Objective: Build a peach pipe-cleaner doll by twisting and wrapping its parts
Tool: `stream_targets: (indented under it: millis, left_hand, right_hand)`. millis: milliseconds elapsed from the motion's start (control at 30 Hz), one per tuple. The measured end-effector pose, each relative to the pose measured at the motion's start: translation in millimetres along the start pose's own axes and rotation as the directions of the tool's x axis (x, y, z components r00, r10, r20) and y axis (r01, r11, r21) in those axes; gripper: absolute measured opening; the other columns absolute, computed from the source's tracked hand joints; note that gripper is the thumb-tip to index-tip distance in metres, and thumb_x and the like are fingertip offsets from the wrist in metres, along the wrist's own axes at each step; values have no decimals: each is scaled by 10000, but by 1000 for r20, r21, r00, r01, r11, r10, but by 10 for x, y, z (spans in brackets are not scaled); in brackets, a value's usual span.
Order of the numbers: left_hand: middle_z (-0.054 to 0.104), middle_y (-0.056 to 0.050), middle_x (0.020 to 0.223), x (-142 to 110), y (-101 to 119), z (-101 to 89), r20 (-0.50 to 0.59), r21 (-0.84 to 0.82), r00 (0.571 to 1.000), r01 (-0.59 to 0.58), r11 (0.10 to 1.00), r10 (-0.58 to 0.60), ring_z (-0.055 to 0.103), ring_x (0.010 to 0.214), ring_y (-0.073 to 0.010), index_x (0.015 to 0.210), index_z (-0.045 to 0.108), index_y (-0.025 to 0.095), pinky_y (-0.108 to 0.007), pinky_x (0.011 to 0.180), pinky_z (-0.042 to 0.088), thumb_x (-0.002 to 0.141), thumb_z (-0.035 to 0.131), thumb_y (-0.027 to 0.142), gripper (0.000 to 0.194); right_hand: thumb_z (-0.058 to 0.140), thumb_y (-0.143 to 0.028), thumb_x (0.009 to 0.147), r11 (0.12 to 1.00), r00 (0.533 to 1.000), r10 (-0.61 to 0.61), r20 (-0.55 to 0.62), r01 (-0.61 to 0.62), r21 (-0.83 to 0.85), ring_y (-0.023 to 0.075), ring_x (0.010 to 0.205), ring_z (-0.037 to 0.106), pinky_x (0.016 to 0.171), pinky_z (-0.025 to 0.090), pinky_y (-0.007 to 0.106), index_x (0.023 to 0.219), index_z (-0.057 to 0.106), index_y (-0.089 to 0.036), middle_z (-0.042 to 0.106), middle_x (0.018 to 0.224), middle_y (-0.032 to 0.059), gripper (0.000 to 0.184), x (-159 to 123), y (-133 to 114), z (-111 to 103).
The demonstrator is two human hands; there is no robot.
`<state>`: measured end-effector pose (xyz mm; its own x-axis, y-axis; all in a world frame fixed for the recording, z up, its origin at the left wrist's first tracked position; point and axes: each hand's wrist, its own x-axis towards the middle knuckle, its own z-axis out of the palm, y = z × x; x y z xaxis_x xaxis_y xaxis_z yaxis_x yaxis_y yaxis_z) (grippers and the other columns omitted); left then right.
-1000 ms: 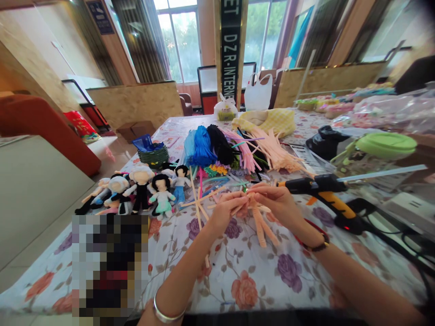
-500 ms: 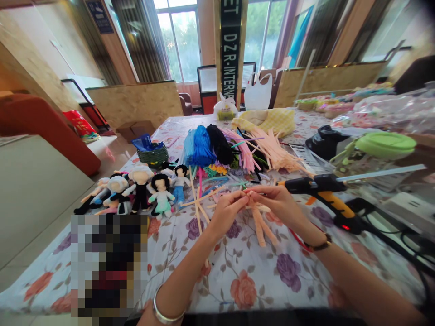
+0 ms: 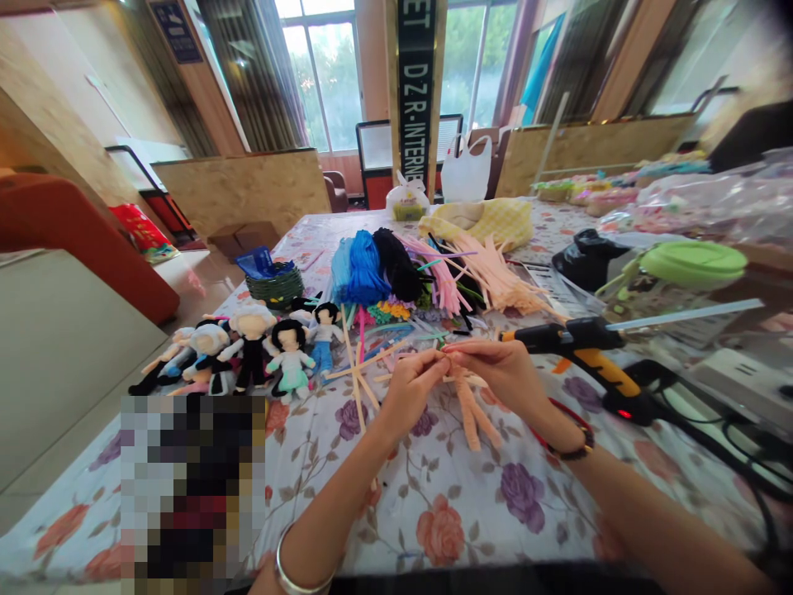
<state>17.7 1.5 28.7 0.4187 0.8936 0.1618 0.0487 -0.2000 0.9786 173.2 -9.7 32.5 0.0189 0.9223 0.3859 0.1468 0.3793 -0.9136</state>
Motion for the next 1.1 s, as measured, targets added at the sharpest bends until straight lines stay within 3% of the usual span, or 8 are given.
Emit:
stream_targets:
  millis: [200, 467, 600, 700, 767, 867, 967, 1100]
  left_hand:
    - [401, 37, 591, -1, 14, 34, 2, -56, 1000, 7, 998, -7, 324, 550, -89, 670, 536, 153, -242, 534, 236, 810, 492, 331, 230]
    - [380, 43, 573, -7, 11, 74, -2, -107, 1000, 14, 994, -14, 318, 528, -83, 676, 522, 150, -238, 511, 231, 812, 502, 339, 233]
    - [397, 42, 566, -16, 9, 70, -14, 0, 999, -32, 999, 32, 348, 534, -91, 686, 526, 156, -236, 525, 265, 856, 469, 353, 266]
    - [499, 22, 628, -12, -28, 42, -67, 219, 988, -124, 968, 142, 432, 600, -109, 736, 569, 161, -242, 594, 326, 886, 448, 314, 246]
    - [572, -5, 712, -3, -70, 13, -102, 435, 955, -208, 876, 278, 490, 687, -131, 772, 596, 162, -258, 666, 360, 892, 452, 262, 212]
    - [592, -36, 748, 10, -136, -28, -54, 737, 869, -298, 607, 492, 501, 762, -170, 785, 613, 161, -297, 727, 379, 893, 453, 222, 202]
    - [596, -42, 757, 12, -171, -50, 3, 855, 799, -314, 413, 602, 491, 769, -181, 810, 616, 166, -310, 733, 393, 888, 462, 212, 178]
    - [603, -37, 752, 1, -174, -49, 20, 886, 764, -313, 342, 645, 493, 771, -180, 802, 608, 167, -306, 730, 405, 882, 469, 188, 162]
  right_hand:
    - [694, -252, 705, 997, 996, -73, -52, 71, -35, 206, 759, 694, 743, 568, 351, 764, 753, -247, 747, 798, 17, 84, -20, 46, 33]
    - [695, -221, 699, 997, 994, -64, -92, 61, -44, 204, 758, 689, 759, 561, 353, 744, 753, -246, 745, 780, 16, 77, -36, 31, 45]
    - [697, -237, 700, 999, 995, -40, -92, 41, 3, 203, 775, 688, 769, 559, 353, 749, 750, -236, 745, 795, 20, 72, -29, 47, 40]
    - [696, -274, 705, 999, 998, 24, -51, -22, 41, 199, 760, 688, 728, 568, 339, 779, 746, -230, 744, 812, 21, 99, -28, 40, 38]
    - [684, -301, 722, 997, 997, 72, -17, -71, 41, 200, 743, 686, 700, 570, 332, 794, 740, -222, 741, 806, 20, 120, -33, 33, 40]
    - [664, -328, 750, 997, 997, 74, -27, -74, -34, 203, 732, 680, 678, 567, 331, 790, 724, -207, 732, 797, 27, 140, -37, 66, 44]
    - [662, -320, 763, 974, 996, -87, -27, 79, -214, 198, 759, 666, 691, 551, 328, 802, 703, -202, 718, 821, 40, 131, -24, 164, 41]
    - [587, -255, 838, 809, 938, -334, 98, 338, -482, 182, 778, 631, 704, 528, 325, 841, 663, -198, 685, 835, 50, 95, -4, 272, 28]
